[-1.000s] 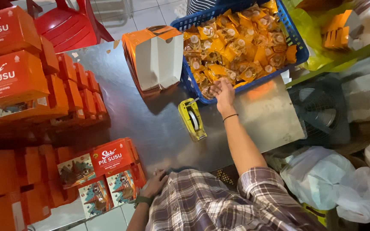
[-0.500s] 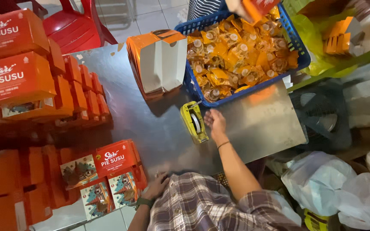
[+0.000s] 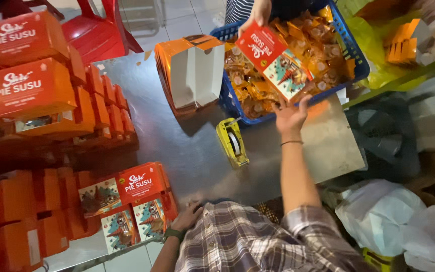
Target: The person assembles cardboard boxes, places individually wrapped snacks from a basket into the boxes, and uses a tape dispenser to seal the boxes.
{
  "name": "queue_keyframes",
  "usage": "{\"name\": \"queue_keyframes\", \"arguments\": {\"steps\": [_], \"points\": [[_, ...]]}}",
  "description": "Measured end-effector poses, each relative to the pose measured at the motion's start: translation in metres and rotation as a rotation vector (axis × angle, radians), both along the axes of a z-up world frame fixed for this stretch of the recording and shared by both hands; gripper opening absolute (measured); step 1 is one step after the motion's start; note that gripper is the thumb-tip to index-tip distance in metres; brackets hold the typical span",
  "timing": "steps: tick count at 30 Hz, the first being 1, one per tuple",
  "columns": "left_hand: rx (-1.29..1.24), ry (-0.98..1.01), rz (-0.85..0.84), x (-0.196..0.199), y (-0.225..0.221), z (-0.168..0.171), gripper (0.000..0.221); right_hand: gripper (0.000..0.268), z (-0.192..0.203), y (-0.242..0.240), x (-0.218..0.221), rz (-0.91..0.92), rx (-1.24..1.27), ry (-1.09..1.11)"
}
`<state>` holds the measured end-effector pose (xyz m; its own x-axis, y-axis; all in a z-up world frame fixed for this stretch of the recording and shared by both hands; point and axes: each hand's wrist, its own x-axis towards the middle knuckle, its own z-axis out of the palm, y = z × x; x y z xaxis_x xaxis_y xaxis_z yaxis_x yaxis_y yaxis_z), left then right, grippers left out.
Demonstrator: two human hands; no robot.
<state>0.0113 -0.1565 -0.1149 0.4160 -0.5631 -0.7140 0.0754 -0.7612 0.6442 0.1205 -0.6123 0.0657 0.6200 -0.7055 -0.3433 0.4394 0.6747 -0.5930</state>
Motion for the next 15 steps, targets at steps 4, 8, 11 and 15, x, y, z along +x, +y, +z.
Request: {"name": "queue_keyframes", "arguments": {"steps": [4, 8, 11, 15], "points": [[0.072, 0.031, 0.043, 0.000, -0.002, 0.003, 0.059, 0.089, 0.029, -0.026, -0.002, 0.335, -0.091, -0.114], [-0.077, -0.112, 0.053, 0.000, -0.009, 0.000, 0.051, 0.065, 0.049, -0.043, -0.006, 0.151, -0.186, -0.104], [-0.167, -0.076, 0.190, 0.011, -0.023, 0.004, 0.055, 0.071, 0.053, -0.039, -0.009, -0.009, -0.363, 0.126], [-0.218, -0.070, 0.306, 0.033, -0.056, 0.011, 0.067, 0.027, 0.090, 0.057, -0.034, -0.055, -0.636, 0.197]]}}
